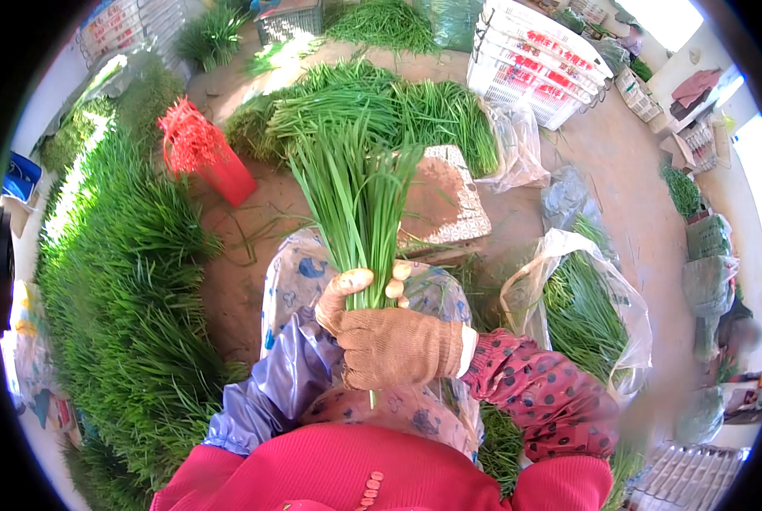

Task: The person sorts bunches of green chives by hand, aligning the roots and removing loose leaves before placing them into a plastic bag.

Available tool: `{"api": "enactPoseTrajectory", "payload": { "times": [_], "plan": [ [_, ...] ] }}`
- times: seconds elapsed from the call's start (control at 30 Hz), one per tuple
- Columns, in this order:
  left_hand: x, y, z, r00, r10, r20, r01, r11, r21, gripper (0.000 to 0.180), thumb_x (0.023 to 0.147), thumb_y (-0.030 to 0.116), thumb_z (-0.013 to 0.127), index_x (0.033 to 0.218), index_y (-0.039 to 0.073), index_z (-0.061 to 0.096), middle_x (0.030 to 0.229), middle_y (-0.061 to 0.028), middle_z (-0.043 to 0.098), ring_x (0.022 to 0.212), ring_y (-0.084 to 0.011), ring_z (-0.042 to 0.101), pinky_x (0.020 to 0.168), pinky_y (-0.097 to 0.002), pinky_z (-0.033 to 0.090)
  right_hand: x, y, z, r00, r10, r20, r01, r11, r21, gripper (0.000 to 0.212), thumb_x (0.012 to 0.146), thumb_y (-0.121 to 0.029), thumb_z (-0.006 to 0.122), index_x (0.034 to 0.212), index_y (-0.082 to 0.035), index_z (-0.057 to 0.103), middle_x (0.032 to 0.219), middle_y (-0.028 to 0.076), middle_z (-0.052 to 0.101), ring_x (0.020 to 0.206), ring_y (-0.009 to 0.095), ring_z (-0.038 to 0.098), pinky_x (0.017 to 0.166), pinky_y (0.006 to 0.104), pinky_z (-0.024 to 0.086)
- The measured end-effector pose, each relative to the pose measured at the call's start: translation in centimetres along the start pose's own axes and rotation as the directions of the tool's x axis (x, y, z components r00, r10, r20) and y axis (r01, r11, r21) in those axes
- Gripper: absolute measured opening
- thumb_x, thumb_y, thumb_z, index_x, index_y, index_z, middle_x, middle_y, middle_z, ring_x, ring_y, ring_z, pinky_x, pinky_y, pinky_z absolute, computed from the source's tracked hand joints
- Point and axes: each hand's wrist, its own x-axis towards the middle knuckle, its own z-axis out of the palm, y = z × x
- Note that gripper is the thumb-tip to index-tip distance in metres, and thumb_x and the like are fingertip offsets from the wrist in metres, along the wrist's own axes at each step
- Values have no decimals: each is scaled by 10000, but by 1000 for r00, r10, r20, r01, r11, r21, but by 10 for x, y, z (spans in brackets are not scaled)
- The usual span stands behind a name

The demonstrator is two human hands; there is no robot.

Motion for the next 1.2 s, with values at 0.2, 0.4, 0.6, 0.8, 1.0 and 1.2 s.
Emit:
{"api": "enactPoseTrajectory", "payload": {
  "times": [0.2,0.4,0.6,0.8,1.0,1.2],
  "plan": [
    [2,26,5,980,-59,-191,83,990,117,394,800,243,718,1095,8,605,858,-71,612,851,-203,614,795,-365,531,-8,4,1,988,154,-18,-154,988,-16,282,723,-250,638,980,-135,639,1010,45,618,1069,262,571,980,381,419],
    [-4,35,-17,986,149,-82,-140,984,108,478,752,266,769,1090,-20,588,882,-101,612,788,-220,594,737,-374,497,-26,5,-49,480,876,-45,-649,390,653,685,842,-440,711,1330,-14,489,1262,173,566,1165,315,559,1017,422,427],
    [8,25,-24,1000,8,4,-9,993,121,499,716,231,801,1108,17,578,890,-137,609,796,-259,606,737,-391,498,-26,39,13,259,902,345,-528,-167,833,555,834,-302,740,1213,12,483,885,160,659,771,274,687,760,416,537],
    [3,24,-29,997,-72,-42,80,970,230,712,648,219,773,1273,30,489,853,-125,596,650,-229,527,594,-369,411,-56,75,-4,-115,906,-408,-877,101,471,470,858,-233,704,1200,21,505,975,232,654,881,351,674,760,412,541],
    [5,25,-28,983,-185,9,176,947,269,614,617,263,814,1109,-35,596,864,-170,620,644,-235,556,560,-356,434,-51,95,-46,292,744,-602,-912,406,59,299,785,-203,730,1061,-114,656,1266,157,585,1123,350,594,896,430,497],
    [6,20,-37,965,-229,124,186,940,286,533,663,261,829,1033,-61,620,867,-183,622,664,-238,576,573,-343,446,-57,105,-48,547,722,-423,-822,560,-105,258,725,-163,732,967,-132,650,1280,108,572,1113,333,575,870,421,487]
  ]
}}
